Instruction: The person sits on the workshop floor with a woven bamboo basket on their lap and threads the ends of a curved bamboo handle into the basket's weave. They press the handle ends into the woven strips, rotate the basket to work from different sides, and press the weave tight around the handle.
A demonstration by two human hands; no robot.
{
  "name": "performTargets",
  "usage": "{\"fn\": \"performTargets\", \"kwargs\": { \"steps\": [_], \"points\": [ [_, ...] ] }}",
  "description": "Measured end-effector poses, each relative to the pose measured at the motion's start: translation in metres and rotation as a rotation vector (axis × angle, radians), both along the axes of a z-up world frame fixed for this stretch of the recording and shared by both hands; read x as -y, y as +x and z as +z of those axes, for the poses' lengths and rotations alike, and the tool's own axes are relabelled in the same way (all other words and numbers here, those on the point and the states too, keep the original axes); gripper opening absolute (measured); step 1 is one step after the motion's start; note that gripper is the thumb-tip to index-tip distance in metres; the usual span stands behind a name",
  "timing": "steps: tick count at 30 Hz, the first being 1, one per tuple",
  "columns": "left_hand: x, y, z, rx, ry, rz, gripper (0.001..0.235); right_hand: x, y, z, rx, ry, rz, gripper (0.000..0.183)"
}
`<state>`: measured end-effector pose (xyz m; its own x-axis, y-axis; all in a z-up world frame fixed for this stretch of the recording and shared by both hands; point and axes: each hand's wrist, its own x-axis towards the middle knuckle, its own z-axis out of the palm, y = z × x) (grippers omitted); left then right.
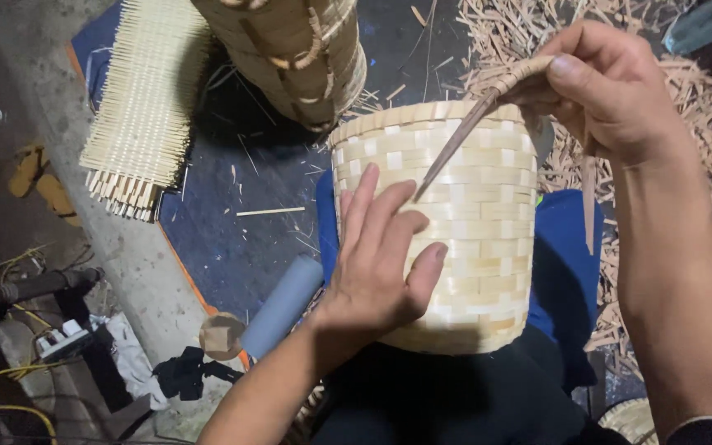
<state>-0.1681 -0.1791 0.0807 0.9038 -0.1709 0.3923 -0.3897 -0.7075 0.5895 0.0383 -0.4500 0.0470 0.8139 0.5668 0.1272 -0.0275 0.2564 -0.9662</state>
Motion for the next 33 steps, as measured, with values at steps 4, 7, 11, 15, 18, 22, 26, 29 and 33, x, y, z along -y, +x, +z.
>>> {"fn": "performTargets", "kwargs": {
  "steps": [4,7,11,15,18,22,26,29,33],
  "points": [
    [0.003,0.012,0.001,0.007,-0.011,-0.016,0.039,-0.001,-0.001,0.005,0.057,-0.074,-0.017,0.018],
    [0.005,0.020,0.006,0.000,0.022,0.017,0.042,0.000,0.011,0.019,0.066,-0.045,0.054,0.017],
    [0.008,0.017,0.006,-0.025,-0.009,0.006,0.042,-0.005,0.018,0.047,0.234,-0.475,0.036,0.022],
    [0.008,0.017,0.008,-0.042,0.002,0.001,0.043,-0.016,0.021,0.067,0.551,-0.749,0.127,0.027],
    [0.007,0.017,0.008,-0.041,0.014,-0.004,0.045,-0.035,0.008,0.088,0.460,-1.005,0.048,0.027],
    [0.006,0.016,0.005,-0.037,-0.003,-0.002,0.045,-0.041,0.004,0.093,0.436,-1.055,0.040,0.026],
    [0.004,0.013,0.004,-0.017,-0.015,-0.011,0.047,-0.040,0.004,0.076,0.573,-0.950,0.138,0.026],
    [0.003,0.016,0.000,0.010,-0.009,-0.015,0.048,-0.045,0.001,0.065,0.690,-0.823,0.218,0.027],
    [-0.002,0.017,-0.003,0.052,-0.071,-0.013,0.046,-0.051,-0.004,0.065,0.608,-0.844,0.227,0.029]
  ]
}}
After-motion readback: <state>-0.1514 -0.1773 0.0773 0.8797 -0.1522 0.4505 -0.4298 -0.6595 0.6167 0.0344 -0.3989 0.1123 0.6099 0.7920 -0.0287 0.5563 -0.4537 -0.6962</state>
